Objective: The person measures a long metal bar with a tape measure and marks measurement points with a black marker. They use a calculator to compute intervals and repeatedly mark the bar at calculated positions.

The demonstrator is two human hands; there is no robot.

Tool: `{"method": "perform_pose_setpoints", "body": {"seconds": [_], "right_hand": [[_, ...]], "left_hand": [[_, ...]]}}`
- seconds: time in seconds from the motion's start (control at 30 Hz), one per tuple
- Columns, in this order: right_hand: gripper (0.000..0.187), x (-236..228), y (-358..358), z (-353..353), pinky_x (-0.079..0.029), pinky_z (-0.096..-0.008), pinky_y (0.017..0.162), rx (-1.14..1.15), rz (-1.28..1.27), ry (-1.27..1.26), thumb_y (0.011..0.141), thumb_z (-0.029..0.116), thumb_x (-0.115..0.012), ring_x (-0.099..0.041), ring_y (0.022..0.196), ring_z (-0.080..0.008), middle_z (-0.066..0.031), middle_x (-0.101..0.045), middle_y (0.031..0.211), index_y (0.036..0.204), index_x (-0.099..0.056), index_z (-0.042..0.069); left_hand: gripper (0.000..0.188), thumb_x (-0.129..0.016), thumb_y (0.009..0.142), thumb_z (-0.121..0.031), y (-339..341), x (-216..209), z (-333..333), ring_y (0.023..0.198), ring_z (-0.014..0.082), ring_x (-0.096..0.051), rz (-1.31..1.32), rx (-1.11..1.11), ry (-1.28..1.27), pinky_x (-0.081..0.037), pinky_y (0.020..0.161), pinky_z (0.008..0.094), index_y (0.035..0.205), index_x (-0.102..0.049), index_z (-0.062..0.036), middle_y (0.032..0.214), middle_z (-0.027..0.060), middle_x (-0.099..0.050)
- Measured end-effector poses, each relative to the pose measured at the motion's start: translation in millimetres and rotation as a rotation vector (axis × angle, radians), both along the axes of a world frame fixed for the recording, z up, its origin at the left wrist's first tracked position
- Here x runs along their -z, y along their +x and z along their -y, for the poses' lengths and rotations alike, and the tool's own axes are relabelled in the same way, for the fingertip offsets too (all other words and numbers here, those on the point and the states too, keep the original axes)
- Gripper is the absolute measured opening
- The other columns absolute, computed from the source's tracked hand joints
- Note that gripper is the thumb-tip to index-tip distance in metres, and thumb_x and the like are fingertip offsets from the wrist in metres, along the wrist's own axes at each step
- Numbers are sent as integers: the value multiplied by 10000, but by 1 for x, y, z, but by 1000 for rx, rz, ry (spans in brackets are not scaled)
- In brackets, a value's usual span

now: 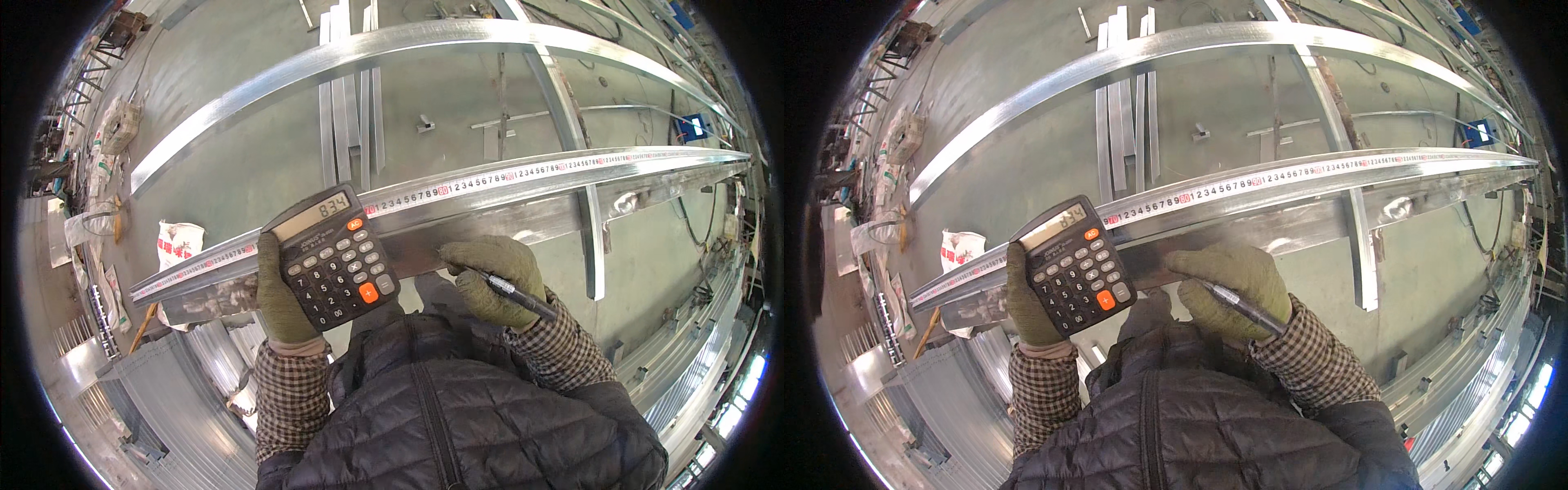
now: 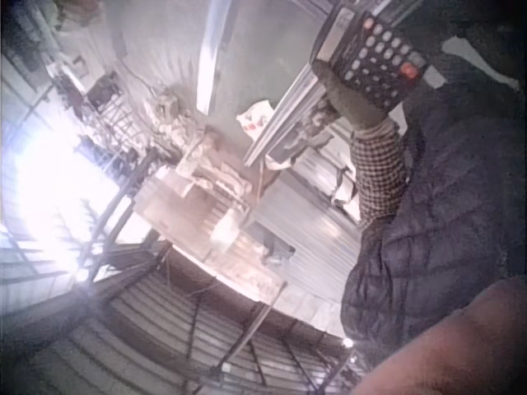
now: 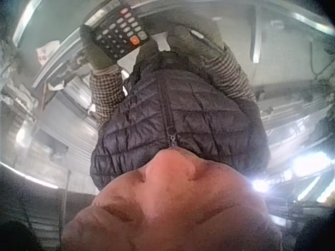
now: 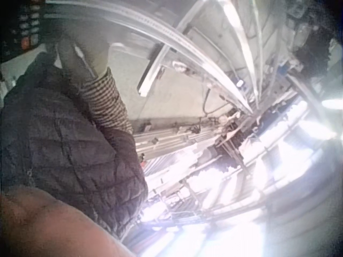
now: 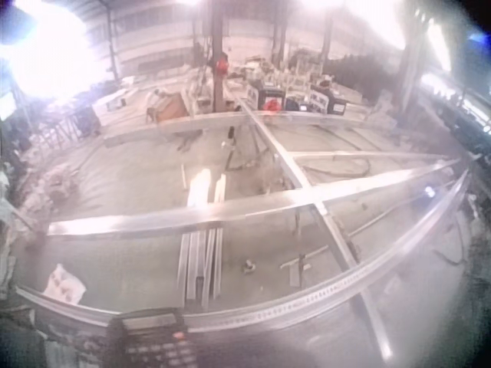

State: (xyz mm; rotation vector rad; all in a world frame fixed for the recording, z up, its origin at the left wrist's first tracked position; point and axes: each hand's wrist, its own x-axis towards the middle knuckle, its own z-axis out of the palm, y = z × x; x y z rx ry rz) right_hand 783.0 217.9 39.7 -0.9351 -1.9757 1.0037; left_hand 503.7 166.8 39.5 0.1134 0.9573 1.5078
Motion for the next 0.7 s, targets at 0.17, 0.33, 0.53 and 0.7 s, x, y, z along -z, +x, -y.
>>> {"method": "perform_pose_setpoints", "body": {"seconds": [0.17, 0.33, 0.53, 0.7], "right_hand": [[239, 11, 15, -12, -602, -377, 690, -44, 100, 67, 990, 187, -709, -757, 766, -252, -135, -785, 905, 1137, -760, 6], [200, 12, 7, -20, -627, -393, 667, 146, 42, 5, 856, 114, -790, -773, 710, -314, -171, -776, 835, 1035, -782, 25], [178, 30, 5, -35, -629, -378, 687, 218, -45, -184, 837, 105, -793, -773, 732, -298, -158, -779, 857, 989, -787, 12], [161, 42, 15, -39, -621, -350, 657, 304, 47, -5, 835, 97, -821, -763, 712, -244, -133, -781, 855, 978, -798, 28]], "left_hand": [[634, -605, 1098, -522, -5, 14, 0, 996, 299, -812, -25, -19, 16, -717, 815, 422, 1358, -657, 53, 1209, 224, -776], [631, -614, 1089, -531, -16, 31, 1, 1007, 306, -813, -167, -42, -66, -717, 829, 441, 1354, -665, 39, 1212, 218, -780], [563, -558, 1127, -480, -19, 38, 7, 951, 305, -820, -163, -108, -54, -723, 781, 416, 1336, -678, 28, 1182, 217, -787], [531, -572, 1124, -459, -13, 35, 6, 929, 295, -821, -215, -154, -67, -726, 746, 392, 1318, -684, 22, 1169, 214, -789]]}}
